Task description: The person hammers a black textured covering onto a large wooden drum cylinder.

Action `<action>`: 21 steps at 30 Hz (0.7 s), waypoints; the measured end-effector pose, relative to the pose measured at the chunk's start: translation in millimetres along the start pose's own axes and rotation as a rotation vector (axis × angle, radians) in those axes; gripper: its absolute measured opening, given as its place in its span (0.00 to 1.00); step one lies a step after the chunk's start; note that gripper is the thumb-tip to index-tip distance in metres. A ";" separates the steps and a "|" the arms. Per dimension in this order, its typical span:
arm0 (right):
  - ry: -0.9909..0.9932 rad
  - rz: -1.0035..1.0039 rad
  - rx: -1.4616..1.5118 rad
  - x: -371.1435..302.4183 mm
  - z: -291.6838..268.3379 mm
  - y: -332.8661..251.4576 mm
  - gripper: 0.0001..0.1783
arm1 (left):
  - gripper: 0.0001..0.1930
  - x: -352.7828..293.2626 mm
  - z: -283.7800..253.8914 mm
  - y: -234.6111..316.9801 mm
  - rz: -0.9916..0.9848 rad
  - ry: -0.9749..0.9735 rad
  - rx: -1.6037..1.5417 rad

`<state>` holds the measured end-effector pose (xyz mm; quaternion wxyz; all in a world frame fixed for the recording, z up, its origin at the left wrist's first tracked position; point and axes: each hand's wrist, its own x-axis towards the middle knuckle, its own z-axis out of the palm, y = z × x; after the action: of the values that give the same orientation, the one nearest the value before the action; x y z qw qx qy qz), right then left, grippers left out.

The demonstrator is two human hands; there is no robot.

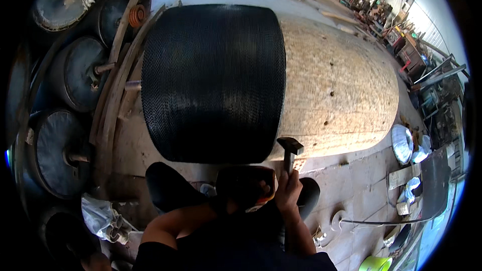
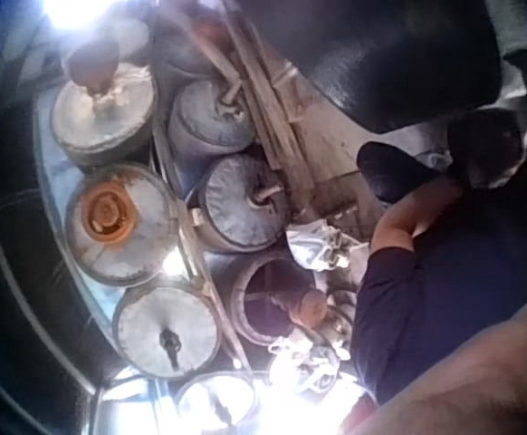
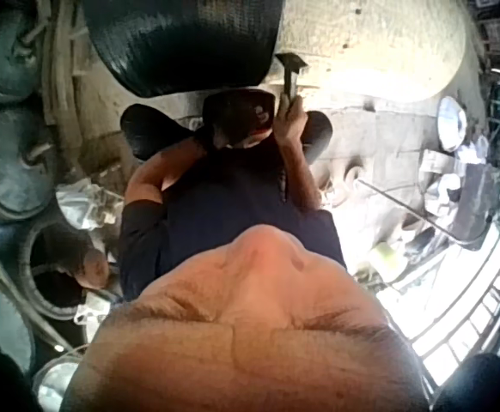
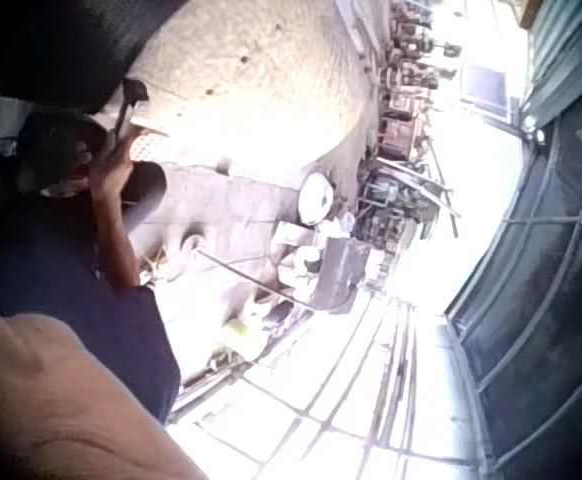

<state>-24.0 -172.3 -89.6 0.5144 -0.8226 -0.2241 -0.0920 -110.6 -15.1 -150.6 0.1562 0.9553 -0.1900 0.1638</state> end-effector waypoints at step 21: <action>0.025 0.084 0.028 15.7 -0.7 -6.3 0.09 | 0.20 95.4 -165.6 -85.2 0.140 0.775 0.510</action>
<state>-13.0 -166.3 -78.2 0.5322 -0.8227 -0.1842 -0.0774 -33.9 89.7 13.4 -0.0353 0.8164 -0.1356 0.5602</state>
